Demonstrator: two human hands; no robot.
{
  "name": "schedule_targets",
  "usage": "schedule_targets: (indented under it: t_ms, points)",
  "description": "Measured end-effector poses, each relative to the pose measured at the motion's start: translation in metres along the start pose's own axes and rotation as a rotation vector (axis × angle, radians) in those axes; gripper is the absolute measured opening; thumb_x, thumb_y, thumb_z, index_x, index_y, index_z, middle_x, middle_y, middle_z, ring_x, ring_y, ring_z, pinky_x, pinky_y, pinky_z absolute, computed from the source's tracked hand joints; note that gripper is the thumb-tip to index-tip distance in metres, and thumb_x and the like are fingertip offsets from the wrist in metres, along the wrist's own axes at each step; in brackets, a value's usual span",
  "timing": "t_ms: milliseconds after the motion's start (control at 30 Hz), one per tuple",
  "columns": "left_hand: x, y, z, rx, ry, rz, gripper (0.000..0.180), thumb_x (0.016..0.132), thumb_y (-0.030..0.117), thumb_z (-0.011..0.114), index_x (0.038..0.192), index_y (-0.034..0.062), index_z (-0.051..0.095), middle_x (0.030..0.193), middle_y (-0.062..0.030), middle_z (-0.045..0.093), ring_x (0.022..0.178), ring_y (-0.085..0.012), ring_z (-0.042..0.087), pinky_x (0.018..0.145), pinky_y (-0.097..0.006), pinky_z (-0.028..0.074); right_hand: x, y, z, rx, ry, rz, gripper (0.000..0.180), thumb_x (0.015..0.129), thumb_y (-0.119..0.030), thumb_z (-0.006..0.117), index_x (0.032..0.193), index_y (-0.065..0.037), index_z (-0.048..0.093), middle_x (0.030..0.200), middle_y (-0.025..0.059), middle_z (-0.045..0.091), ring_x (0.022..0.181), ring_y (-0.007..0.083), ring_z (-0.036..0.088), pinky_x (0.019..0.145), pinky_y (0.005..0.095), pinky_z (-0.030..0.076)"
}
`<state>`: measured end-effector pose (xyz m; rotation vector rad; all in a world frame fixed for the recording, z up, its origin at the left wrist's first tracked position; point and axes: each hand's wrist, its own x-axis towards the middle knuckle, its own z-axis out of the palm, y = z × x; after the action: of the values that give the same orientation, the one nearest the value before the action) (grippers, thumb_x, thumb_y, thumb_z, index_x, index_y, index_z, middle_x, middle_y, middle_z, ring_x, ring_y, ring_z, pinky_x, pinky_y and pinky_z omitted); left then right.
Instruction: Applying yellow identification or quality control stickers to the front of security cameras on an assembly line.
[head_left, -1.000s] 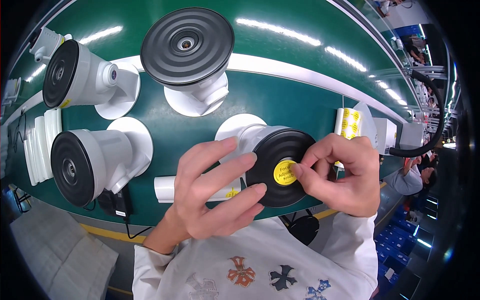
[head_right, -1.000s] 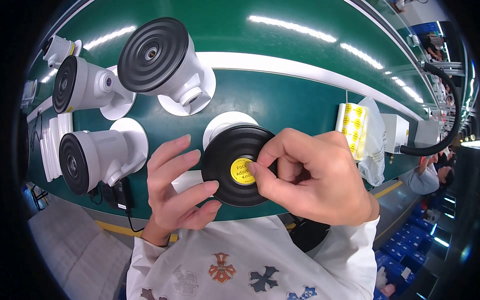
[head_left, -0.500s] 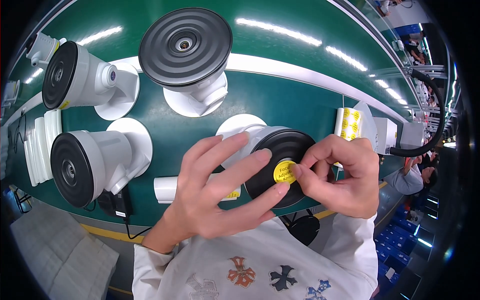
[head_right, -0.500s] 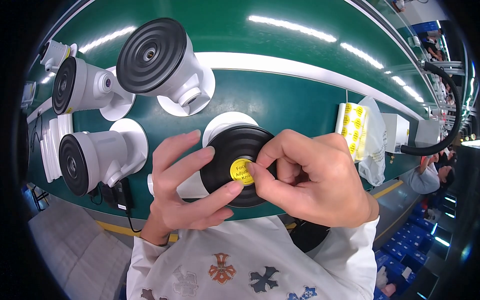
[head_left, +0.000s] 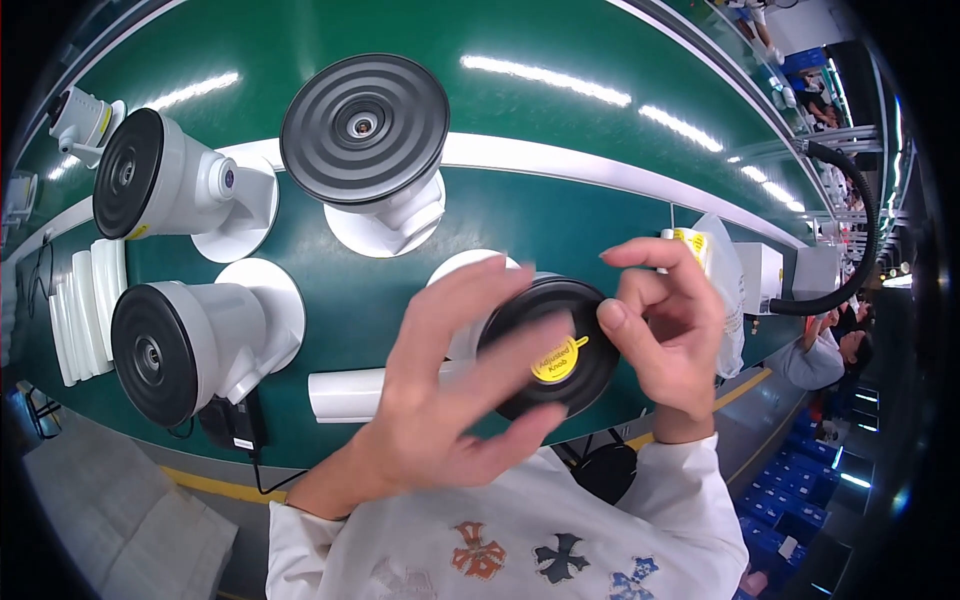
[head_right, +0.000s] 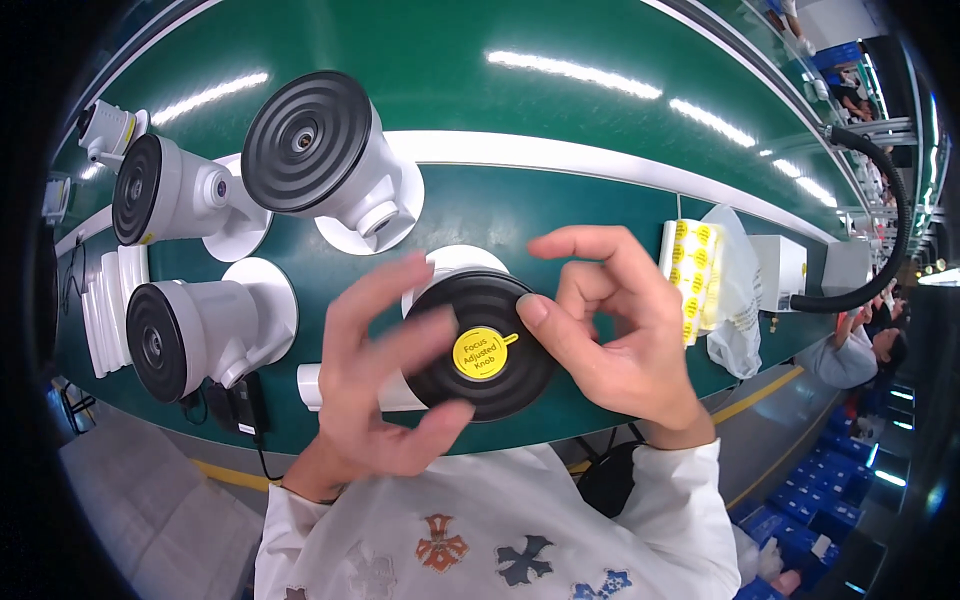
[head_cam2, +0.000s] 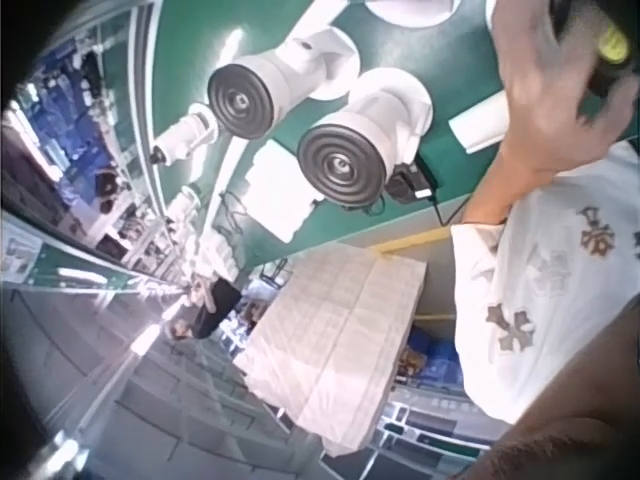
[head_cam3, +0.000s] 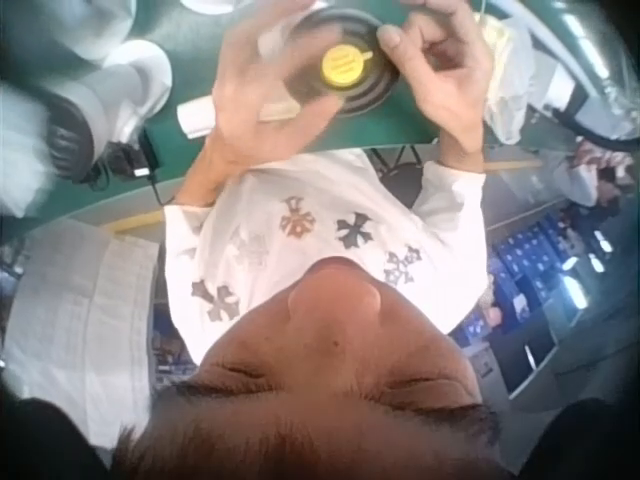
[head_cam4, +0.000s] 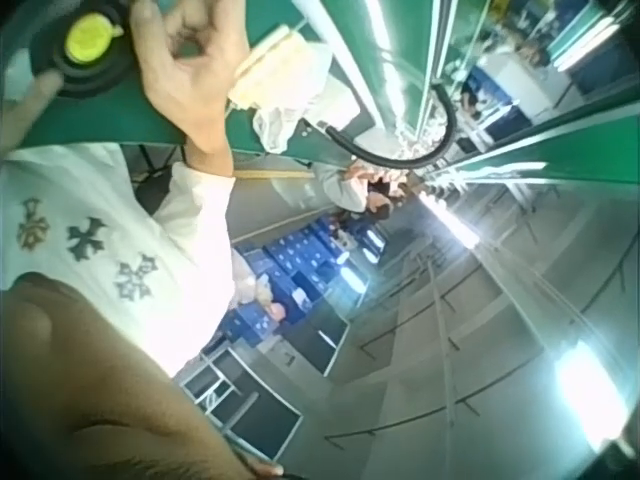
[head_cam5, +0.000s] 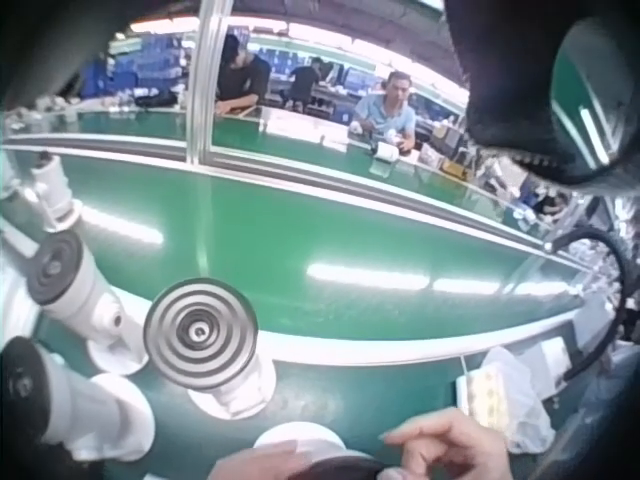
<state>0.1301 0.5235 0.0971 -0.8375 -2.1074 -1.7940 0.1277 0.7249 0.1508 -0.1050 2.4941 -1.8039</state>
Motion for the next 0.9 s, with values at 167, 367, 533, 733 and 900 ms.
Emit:
schedule_targets:
  t_ms: [167,367,533,733,900]
  points:
    - [0.021,0.015,0.014,-0.112,-0.081,-0.376,0.054,0.074,-0.005,0.069,0.125,0.0007,0.053,0.123,-0.0138,0.054,0.101,-0.0174,0.060,0.087,-0.027,0.047,-0.001,0.019,0.005,0.149,-0.017,-0.084,0.030,0.088,0.002,0.062,0.116,0.004,0.053,0.062,-0.0066,0.043,0.057,-0.0003,0.037,0.053,0.0166,0.030]
    - [0.022,0.012,0.013,-0.186,-0.078,-0.407,0.046,0.081,-0.005,0.063,0.125,-0.0004,0.054,0.117,-0.0120,0.058,0.101,-0.0144,0.059,0.089,-0.025,0.045,0.000,0.024,0.008,0.160,-0.016,-0.138,0.027,0.087,0.003,0.062,0.114,0.003,0.057,0.064,-0.0072,0.041,0.059,-0.0005,0.036,0.054,0.0162,0.030]
    - [0.017,-0.001,0.002,-0.386,-0.142,-0.420,0.045,0.087,-0.004,0.055,0.131,-0.0042,0.049,0.129,-0.0145,0.054,0.112,-0.0173,0.055,0.096,-0.028,0.042,0.000,0.029,0.009,0.200,-0.015,-0.130,0.027,0.087,0.004,0.062,0.113,0.003,0.057,0.064,-0.0077,0.040,0.058,-0.0007,0.036,0.053,0.0162,0.030]
    - [0.011,-0.003,0.006,-0.565,-0.130,-0.422,0.049,0.086,-0.002,0.056,0.134,0.0002,0.048,0.135,-0.0121,0.052,0.129,-0.0248,0.044,0.107,-0.035,0.033,0.005,0.071,0.003,0.418,-0.078,-0.306,0.058,0.074,-0.016,0.081,0.120,0.005,0.053,0.084,0.0012,0.050,0.074,0.0078,0.047,0.067,0.0220,0.039]
    - [0.009,-0.011,0.007,-0.601,-0.131,-0.351,0.052,0.086,-0.001,0.058,0.136,0.0003,0.045,0.136,-0.0136,0.049,0.128,-0.0260,0.044,0.107,-0.035,0.033,0.012,0.087,0.014,0.535,-0.364,-0.426,0.119,0.047,-0.029,0.096,0.142,0.003,0.032,0.147,0.0253,0.030,0.136,0.0325,0.033,0.111,0.0430,0.028]
